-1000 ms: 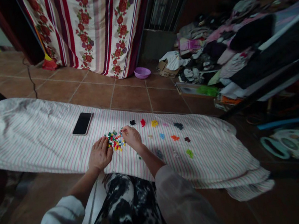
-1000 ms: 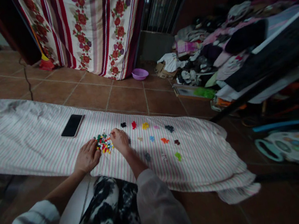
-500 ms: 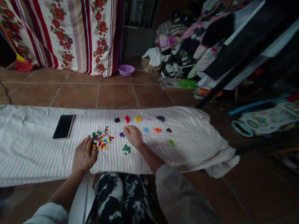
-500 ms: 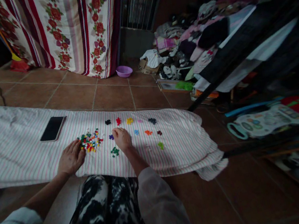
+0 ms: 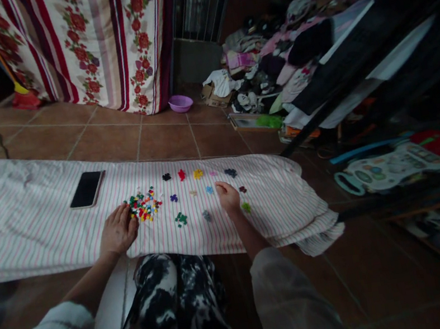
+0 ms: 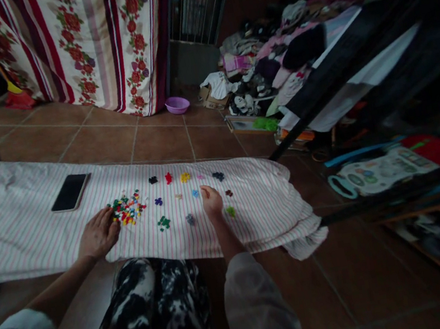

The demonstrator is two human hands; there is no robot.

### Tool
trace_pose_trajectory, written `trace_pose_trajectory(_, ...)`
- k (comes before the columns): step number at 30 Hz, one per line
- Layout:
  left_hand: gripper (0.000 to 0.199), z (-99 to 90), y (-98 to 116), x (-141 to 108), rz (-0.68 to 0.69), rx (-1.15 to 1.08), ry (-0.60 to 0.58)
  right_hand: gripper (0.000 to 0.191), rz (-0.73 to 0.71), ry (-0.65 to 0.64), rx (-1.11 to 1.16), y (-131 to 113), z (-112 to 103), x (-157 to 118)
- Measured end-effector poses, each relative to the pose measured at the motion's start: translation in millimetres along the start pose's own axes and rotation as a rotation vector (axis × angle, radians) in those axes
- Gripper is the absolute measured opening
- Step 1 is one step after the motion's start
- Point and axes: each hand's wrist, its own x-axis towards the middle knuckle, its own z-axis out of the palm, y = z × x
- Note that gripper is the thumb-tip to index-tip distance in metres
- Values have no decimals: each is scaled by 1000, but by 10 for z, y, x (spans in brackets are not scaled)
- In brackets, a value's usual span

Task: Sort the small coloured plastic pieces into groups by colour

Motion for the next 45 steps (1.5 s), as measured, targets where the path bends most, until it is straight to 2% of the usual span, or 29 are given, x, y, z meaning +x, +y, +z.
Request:
trace_pose_trajectory(6,47,-1,-4,5,-1,4,-11,34,90,63,-113,304,-346,74)
trace_pose_trajectory(13,46,-11,-6,0,10,-18,-13,40,247,101,-313,510,-664,176)
trace_pose_trajectory(20,46,-23,10,9,-7,-2,-16,38,354,102,-407,622,-816,300)
trace_pose_trajectory(24,46,-7,2,7,-7,20,-6,35,412,29,-436,609,-827,363)
trace_pose_trajectory(30,44,-1,-18,2,31,13,6,33,371,-58,-366,601,-790,404)
trace_pose_trajectory(37,42,4,-25,-4,52,15,1,35,305,-102,-406,591,-769,417)
trace_pose_trajectory(45,49,1,3,3,-34,-24,-21,30,62,-128,-442,581,-693,395)
